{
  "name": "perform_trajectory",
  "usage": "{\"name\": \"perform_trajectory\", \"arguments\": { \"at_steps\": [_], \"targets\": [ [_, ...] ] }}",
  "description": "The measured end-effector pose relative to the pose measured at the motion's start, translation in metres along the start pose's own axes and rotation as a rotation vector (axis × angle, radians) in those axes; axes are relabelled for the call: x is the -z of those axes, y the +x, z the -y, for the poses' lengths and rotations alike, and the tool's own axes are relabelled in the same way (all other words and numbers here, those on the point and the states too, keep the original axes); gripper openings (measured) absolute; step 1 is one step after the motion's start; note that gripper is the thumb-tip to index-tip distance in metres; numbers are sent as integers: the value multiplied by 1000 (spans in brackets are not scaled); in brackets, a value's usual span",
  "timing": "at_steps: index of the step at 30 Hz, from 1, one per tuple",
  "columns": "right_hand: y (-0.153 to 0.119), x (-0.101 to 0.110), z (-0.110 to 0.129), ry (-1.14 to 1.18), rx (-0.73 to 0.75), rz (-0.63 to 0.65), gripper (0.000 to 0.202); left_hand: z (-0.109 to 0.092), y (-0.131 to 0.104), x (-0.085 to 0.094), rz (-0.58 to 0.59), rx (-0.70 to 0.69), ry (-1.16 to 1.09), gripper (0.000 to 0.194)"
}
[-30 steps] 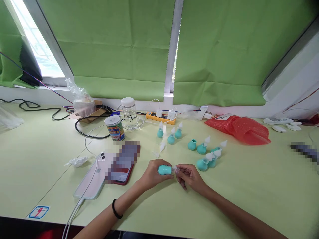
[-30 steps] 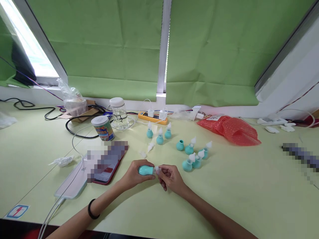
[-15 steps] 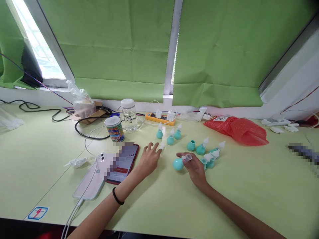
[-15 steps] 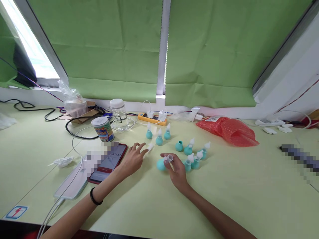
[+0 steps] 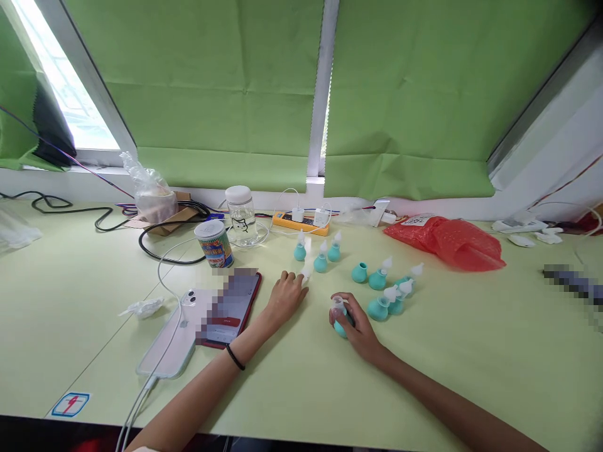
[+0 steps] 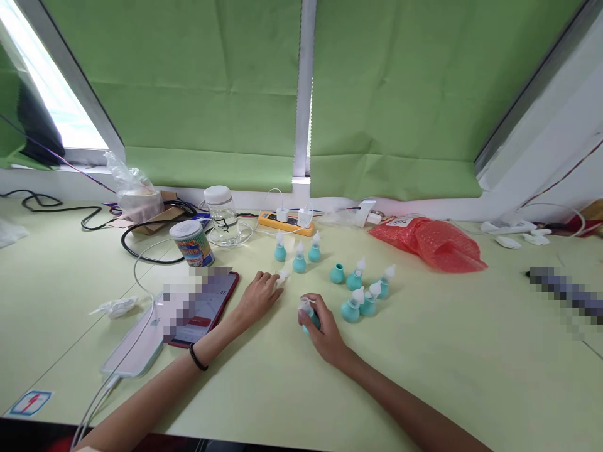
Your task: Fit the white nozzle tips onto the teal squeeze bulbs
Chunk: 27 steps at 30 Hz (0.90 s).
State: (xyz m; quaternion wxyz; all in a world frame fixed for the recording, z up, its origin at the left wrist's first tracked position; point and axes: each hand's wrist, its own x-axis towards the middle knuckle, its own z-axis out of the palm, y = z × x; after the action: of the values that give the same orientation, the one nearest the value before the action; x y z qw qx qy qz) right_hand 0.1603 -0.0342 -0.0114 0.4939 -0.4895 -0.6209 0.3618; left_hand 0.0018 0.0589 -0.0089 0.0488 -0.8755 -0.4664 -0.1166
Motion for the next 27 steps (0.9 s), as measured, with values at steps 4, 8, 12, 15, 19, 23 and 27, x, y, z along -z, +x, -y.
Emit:
{"name": "perform_trajectory", "arguments": {
  "at_steps": [4, 8, 12, 15, 19, 23, 27],
  "targets": [
    [-3, 0, 0, 13, 11, 56, 18, -11, 11, -3, 9, 130, 75, 20],
    [-2, 1, 0, -45, 38, 49, 17, -17, 17, -2, 33, 56, 62, 19],
    [-1, 2, -2, -118, 113, -33, 20, -16, 16, -5, 42, 30, 10, 22],
    [-2, 3, -4, -164, 150, -74, 21, -14, 15, -2, -4, 71, -138, 23],
    [-2, 5, -4, -190, 178, -110, 19, -13, 9, 18, -137, 152, -703, 19],
    [-1, 6, -5, -215, 203, -110, 18, -5, -3, 37, 158, 189, -1347, 26],
    [-2, 4, -6, -259, 267, -78, 19, 6, -11, 38, 404, 180, -1561, 34]
  ]
}}
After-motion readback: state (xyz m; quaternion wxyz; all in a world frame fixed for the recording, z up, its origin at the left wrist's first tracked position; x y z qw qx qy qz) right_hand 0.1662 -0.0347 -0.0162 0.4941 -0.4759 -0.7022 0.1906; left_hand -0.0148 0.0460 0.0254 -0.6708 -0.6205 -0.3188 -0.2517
